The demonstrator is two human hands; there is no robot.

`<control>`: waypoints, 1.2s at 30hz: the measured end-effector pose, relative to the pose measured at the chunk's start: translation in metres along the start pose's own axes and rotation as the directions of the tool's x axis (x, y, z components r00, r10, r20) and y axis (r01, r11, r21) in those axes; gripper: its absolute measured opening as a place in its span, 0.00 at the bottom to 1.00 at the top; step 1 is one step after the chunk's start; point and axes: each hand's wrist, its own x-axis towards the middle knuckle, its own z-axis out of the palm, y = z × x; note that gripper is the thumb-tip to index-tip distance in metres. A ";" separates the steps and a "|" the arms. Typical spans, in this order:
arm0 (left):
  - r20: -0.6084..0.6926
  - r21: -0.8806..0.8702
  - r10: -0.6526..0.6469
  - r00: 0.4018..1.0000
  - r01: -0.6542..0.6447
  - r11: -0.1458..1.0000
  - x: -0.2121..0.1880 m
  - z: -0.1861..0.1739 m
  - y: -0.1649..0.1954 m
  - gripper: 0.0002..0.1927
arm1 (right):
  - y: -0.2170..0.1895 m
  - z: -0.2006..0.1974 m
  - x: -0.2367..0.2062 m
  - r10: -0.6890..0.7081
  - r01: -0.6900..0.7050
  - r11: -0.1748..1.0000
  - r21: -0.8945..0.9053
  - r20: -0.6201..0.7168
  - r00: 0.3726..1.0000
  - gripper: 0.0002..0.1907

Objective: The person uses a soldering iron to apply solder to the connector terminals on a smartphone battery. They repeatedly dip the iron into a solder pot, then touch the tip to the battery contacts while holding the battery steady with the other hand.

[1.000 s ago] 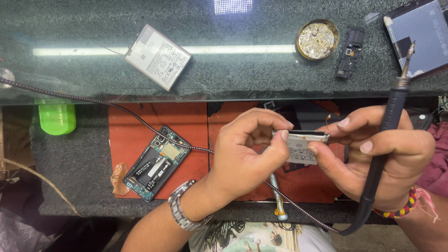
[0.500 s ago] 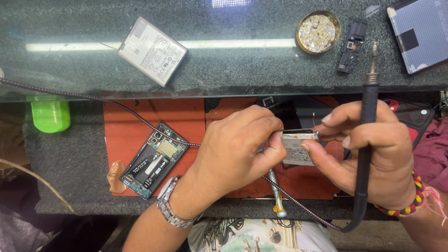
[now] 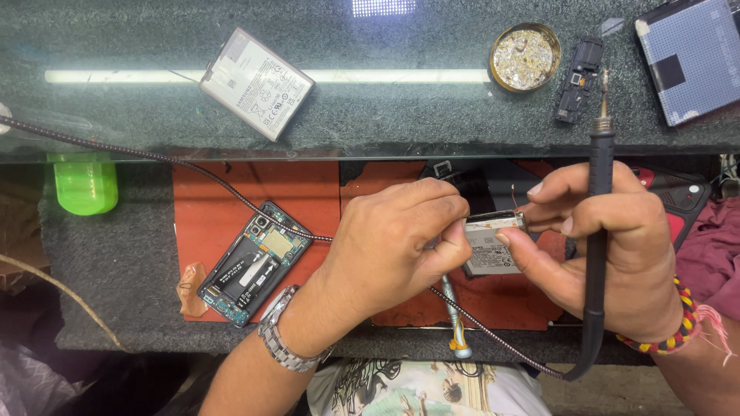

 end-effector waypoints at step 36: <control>0.410 -0.706 -0.331 0.850 0.525 0.475 -0.010 0.006 -0.013 0.10 | -0.001 -0.015 0.005 -0.010 -0.002 0.950 0.312 0.038 0.999 0.31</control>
